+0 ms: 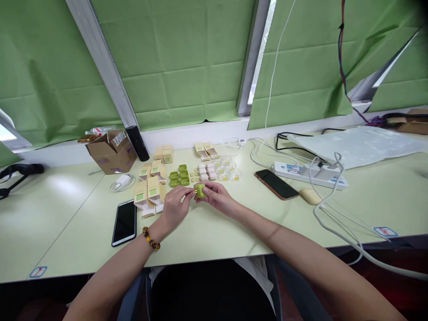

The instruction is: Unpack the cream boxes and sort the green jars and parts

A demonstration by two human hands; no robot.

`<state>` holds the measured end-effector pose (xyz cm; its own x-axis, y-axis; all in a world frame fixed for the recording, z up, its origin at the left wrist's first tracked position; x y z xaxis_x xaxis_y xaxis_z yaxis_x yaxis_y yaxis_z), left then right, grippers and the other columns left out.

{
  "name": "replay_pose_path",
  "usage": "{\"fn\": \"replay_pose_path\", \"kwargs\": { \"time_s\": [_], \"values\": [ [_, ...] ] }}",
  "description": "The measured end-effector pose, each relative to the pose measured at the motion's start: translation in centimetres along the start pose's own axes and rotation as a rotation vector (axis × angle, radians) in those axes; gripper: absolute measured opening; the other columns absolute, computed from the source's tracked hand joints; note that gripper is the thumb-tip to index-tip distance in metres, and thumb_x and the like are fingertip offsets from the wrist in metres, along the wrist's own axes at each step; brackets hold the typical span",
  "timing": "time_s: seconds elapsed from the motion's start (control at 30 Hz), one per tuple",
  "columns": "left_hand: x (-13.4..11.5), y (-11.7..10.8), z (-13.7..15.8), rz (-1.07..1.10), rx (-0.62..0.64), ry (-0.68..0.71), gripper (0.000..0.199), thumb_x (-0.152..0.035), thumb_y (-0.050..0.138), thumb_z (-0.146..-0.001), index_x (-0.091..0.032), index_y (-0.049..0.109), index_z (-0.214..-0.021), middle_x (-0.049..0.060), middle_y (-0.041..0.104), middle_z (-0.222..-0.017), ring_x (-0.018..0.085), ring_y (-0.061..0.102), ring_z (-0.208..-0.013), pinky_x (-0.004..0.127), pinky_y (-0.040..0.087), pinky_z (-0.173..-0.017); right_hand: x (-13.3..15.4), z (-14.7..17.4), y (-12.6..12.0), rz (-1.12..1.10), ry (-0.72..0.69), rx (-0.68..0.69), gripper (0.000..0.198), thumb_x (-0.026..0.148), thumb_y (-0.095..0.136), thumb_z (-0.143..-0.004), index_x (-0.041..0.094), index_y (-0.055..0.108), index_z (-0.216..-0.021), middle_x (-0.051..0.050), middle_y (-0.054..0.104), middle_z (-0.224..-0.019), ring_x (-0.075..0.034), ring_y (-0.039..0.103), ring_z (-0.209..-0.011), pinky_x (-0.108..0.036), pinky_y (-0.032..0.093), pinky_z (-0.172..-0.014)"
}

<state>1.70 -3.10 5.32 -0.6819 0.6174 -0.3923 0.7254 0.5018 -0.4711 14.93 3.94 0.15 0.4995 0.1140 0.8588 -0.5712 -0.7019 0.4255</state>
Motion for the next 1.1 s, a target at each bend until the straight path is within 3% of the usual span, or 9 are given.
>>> {"fn": "replay_pose_path", "kwargs": {
  "time_s": [0.47, 0.6, 0.77, 0.87, 0.93, 1.1],
  "values": [
    [-0.5, 0.1, 0.1, 0.039, -0.011, 0.081, 0.013, -0.019, 0.066, -0.098, -0.022, 0.077, -0.093, 0.004, 0.079, -0.083, 0.018, 0.073, -0.075, 0.033, 0.060, -0.073, -0.7, -0.1, -0.4, 0.062, 0.007, -0.027, 0.036, 0.044, 0.084, -0.086, 0.019, 0.076, -0.111, -0.005, 0.074, -0.096, -0.019, 0.073, -0.085, -0.038, 0.062, -0.085],
    [-0.5, 0.0, 0.1, 0.077, -0.030, 0.063, 0.012, -0.019, 0.069, -0.096, -0.021, 0.076, -0.105, 0.006, 0.078, -0.091, 0.018, 0.072, -0.080, 0.034, 0.060, -0.077, -0.3, -0.2, -0.5, 0.118, -0.029, -0.057, 0.039, 0.045, 0.083, -0.087, 0.022, 0.075, -0.117, -0.004, 0.072, -0.099, -0.019, 0.072, -0.089, -0.038, 0.062, -0.085],
    [0.7, 0.1, -0.2, 0.156, 0.021, -0.101, 0.047, -0.027, 0.074, -0.093, -0.022, 0.063, -0.138, 0.012, 0.073, -0.116, 0.023, 0.070, -0.102, 0.041, 0.062, -0.088, 1.9, 0.3, -1.2, 0.533, -0.204, -0.196, 0.048, 0.039, 0.081, -0.087, 0.026, 0.066, -0.131, -0.008, 0.071, -0.114, -0.023, 0.067, -0.105, -0.040, 0.061, -0.086],
    [1.4, 0.7, -0.2, 0.243, 0.078, -0.168, 0.047, -0.027, 0.073, -0.094, -0.023, 0.062, -0.139, 0.012, 0.070, -0.125, 0.025, 0.068, -0.112, 0.042, 0.062, -0.093, 3.2, 1.0, -0.9, 0.849, -0.362, -0.273, 0.050, 0.031, 0.081, -0.085, 0.028, 0.062, -0.131, -0.010, 0.066, -0.130, -0.025, 0.065, -0.110, -0.042, 0.060, -0.086],
    [1.8, 1.3, -0.1, 0.293, 0.124, -0.208, 0.046, -0.028, 0.073, -0.094, -0.024, 0.063, -0.138, 0.013, 0.068, -0.131, 0.025, 0.067, -0.116, 0.044, 0.061, -0.096, 3.7, 1.4, -0.1, 0.986, -0.454, -0.263, 0.048, 0.029, 0.079, -0.087, 0.027, 0.060, -0.131, -0.011, 0.067, -0.129, -0.025, 0.066, -0.107, -0.042, 0.061, -0.083],
    [2.3, 2.3, 0.2, 0.349, 0.170, -0.233, 0.039, -0.029, 0.073, -0.095, -0.025, 0.066, -0.133, 0.013, 0.067, -0.133, 0.025, 0.066, -0.119, 0.044, 0.060, -0.100, 4.4, 2.1, 1.4, 1.102, -0.572, -0.188, 0.036, 0.023, 0.071, -0.093, 0.026, 0.059, -0.127, -0.012, 0.069, -0.124, -0.028, 0.065, -0.111, -0.043, 0.061, -0.082]
  ]
}}
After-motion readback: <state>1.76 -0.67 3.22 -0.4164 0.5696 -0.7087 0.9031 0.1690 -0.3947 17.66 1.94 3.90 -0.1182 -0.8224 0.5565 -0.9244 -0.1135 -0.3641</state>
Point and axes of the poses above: each hand's wrist, its own z-axis away from the middle knuckle, its own y-axis out of the palm, x = y × z, the point moved 8 cm from there along -z, towards the middle knuckle
